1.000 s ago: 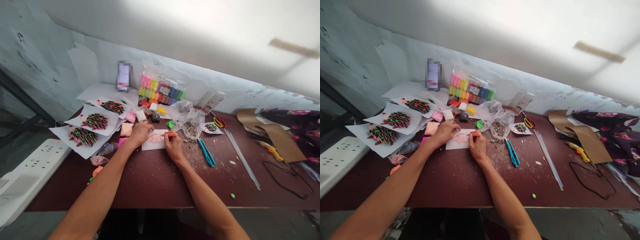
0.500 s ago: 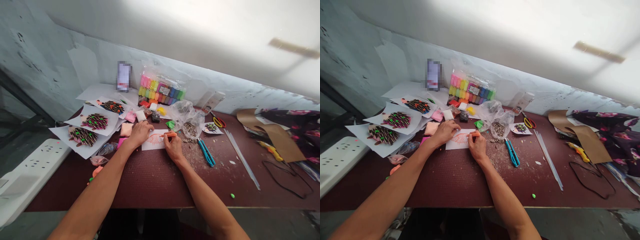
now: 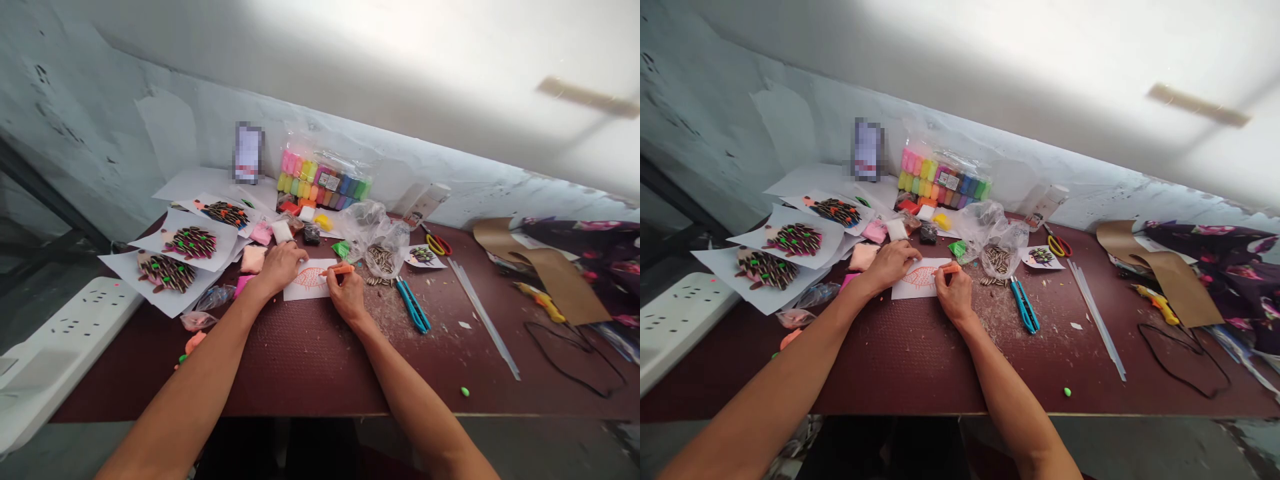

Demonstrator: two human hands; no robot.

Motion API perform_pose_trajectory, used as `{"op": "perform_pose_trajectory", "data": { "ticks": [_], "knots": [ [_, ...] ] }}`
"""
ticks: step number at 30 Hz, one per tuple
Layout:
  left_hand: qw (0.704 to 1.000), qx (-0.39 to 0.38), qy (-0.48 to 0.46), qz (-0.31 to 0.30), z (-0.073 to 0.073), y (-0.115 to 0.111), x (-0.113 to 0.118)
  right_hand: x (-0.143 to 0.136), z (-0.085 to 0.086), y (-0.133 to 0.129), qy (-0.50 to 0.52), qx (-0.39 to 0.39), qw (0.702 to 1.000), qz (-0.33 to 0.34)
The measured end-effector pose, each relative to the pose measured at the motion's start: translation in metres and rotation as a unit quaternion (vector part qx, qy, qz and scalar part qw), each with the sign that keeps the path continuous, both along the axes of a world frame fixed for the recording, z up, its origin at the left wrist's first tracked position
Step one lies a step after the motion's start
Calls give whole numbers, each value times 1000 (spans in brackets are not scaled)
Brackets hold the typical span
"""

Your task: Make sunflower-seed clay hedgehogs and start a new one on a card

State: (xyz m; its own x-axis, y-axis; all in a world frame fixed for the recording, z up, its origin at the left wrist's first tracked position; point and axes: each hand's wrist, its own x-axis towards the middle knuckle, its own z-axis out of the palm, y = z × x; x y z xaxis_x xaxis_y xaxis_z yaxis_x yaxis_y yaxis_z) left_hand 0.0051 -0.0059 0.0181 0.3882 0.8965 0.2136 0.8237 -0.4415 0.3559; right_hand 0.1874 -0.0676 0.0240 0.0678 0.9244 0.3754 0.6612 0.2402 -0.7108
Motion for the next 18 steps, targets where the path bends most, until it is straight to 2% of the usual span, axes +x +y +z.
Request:
{"op": "perform_pose_trajectory", "data": {
  "ticks": [15,18],
  "knots": [
    [1000,-7,4,2,5,-2,1,0,1,-1,4,-2,1000,7],
    [1000,-11,3,2,4,-1,1,0,1,-1,-2,4,1000,-9]
  ]
}}
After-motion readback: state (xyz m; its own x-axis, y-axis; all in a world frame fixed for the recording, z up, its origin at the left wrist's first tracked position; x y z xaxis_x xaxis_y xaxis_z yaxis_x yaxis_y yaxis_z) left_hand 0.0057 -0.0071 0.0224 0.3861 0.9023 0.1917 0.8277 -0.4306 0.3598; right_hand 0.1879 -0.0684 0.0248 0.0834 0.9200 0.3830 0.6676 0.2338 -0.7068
